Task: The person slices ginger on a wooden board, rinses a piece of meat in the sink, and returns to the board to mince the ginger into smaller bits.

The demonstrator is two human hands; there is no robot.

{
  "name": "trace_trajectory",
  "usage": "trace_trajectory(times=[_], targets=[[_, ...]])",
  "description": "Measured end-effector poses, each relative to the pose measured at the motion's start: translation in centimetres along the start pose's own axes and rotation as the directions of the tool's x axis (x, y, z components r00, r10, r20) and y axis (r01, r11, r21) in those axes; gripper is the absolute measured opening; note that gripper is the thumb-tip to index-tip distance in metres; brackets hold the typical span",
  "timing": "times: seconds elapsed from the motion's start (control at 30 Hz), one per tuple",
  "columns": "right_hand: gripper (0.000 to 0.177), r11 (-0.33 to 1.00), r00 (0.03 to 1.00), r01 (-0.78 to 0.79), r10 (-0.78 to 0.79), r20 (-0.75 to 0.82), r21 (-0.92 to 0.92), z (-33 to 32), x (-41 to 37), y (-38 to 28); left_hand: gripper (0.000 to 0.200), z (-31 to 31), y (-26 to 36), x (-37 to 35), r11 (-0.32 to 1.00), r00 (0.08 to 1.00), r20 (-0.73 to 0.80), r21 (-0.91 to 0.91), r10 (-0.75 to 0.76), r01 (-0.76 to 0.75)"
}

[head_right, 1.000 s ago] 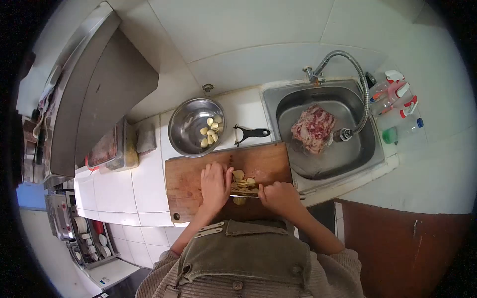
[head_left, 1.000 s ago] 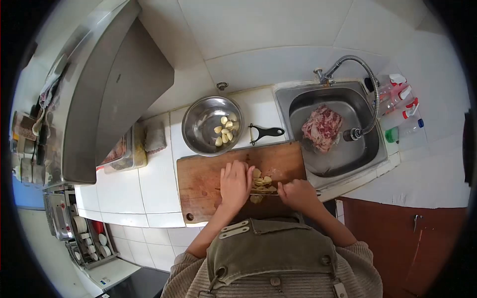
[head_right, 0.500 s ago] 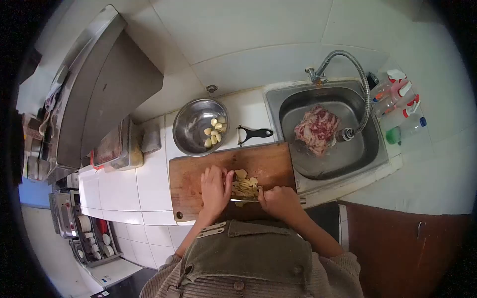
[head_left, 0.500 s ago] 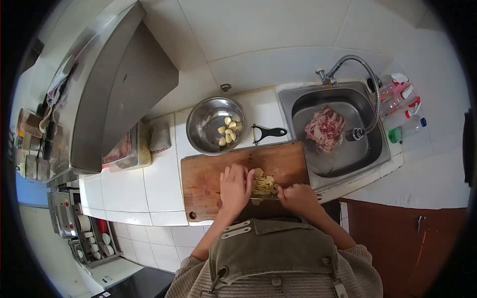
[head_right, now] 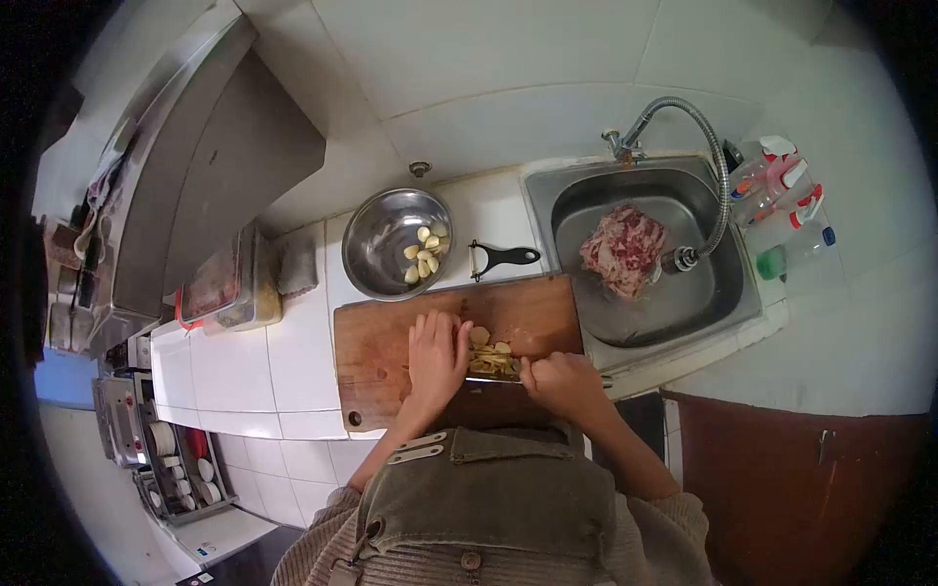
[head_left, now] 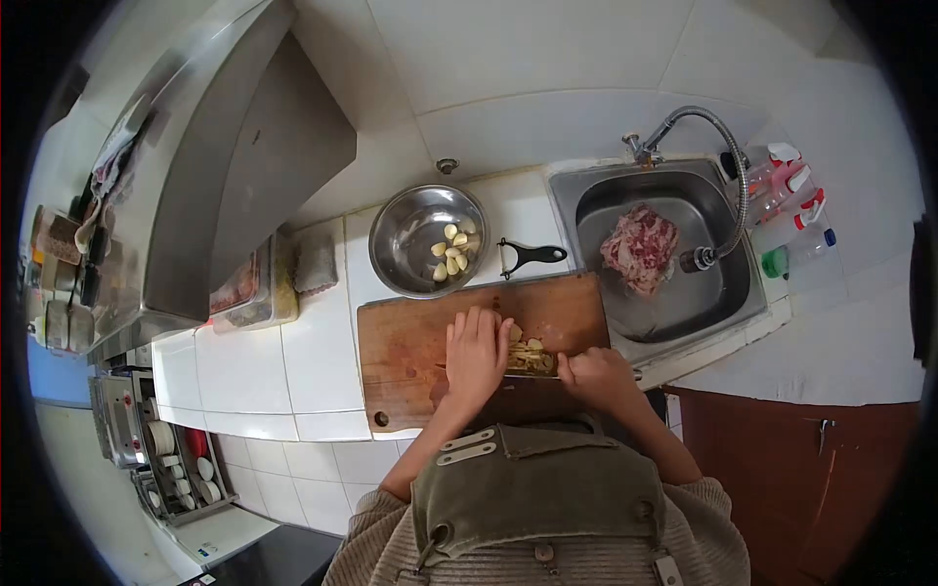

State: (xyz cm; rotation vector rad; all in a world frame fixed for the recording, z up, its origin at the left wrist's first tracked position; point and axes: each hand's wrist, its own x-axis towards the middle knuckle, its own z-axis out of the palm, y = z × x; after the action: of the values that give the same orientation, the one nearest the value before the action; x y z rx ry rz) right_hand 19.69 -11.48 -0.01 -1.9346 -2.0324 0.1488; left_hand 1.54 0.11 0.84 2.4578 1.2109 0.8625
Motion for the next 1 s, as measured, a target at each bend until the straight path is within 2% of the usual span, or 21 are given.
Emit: trace_trajectory(times=[0.07, 0.13, 0.23, 0.37, 0.43, 0.53, 0.63, 0.73, 0.87, 0.93, 0.97, 1.0], targets=[[0.04, 0.999, 0.999, 0.034, -0.035, -0.033, -0.021, -0.2, 0.2, 0.0, 0.016, -0.7, 0.3, 0.3, 0.999, 0.998, -0.036, 0.01, 0.048, -0.048], [0.041, 0.998, 0.989, 0.04, -0.046, -0.141, -0.045, 0.8, 0.5, -0.1, 0.016, 1.2, -1.1, 0.1, 0.999, 0.999, -0.021, 0.022, 0.042, -0.041], [0.04, 0.998, 0.989, 0.046, -0.053, -0.137, -0.053, 3.0, 0.2, 0.8, 0.016, 1.4, -1.3, 0.5, 0.997, 0.997, -0.027, 0.045, 0.066, -0.064], [0.04, 0.995, 0.988, 0.097, -0.097, -0.117, -0.008, 0.6, 0.1, -0.5, 0.016, -0.8, -0.1, 0.3, 0.994, 0.993, -0.072, 0.057, 0.098, -0.094], [0.04, 0.999, 0.999, 0.048, -0.048, 0.002, -0.02, 1.2, -0.2, -0.8, 0.016, -0.5, -0.6, -0.2, 0.997, 0.994, -0.083, 0.039, 0.075, -0.072], [0.04, 1.0, 1.0, 0.005, -0.005, -0.009, -0.009, 1.9, 0.4, -0.7, 0.016, 0.9, -1.8, 0.0, 0.999, 0.993, -0.109, -0.001, 0.038, -0.039], [0.04, 1.0, 0.998, 0.031, -0.03, -0.059, 0.007, 0.8, 0.8, -0.9, 0.016, 0.1, -1.4, 0.1, 0.999, 0.991, -0.13, -0.03, 0.041, -0.045], [0.041, 1.0, 1.0, -0.018, 0.018, -0.021, 0.005, 2.5, 1.1, -0.5, 0.016, 0.5, -1.8, 0.0, 1.0, 0.99, -0.139, 0.0, 0.01, -0.01], [0.041, 0.999, 1.0, 0.018, -0.017, -0.025, 0.04, 2.3, 1.2, 0.0, 0.015, 0.0, -1.4, 1.1, 0.996, 0.991, -0.099, 0.02, 0.09, -0.088], [0.041, 0.997, 0.992, 0.047, -0.054, -0.118, -0.057, 1.0, 0.8, -0.3, 0.015, -0.6, -0.8, 1.2, 0.998, 0.989, -0.139, 0.005, 0.058, -0.057], [0.041, 0.997, 0.992, 0.043, -0.049, -0.112, -0.056, 1.3, 1.0, -0.1, 0.015, 0.2, -1.1, 1.2, 0.998, 0.99, -0.133, 0.002, 0.055, -0.055], [0.042, 1.0, 0.999, -0.023, 0.023, -0.034, -0.009, 1.9, 1.4, 0.2, 0.015, 1.3, -1.8, 1.2, 0.999, 0.994, -0.099, 0.001, 0.039, -0.039]])
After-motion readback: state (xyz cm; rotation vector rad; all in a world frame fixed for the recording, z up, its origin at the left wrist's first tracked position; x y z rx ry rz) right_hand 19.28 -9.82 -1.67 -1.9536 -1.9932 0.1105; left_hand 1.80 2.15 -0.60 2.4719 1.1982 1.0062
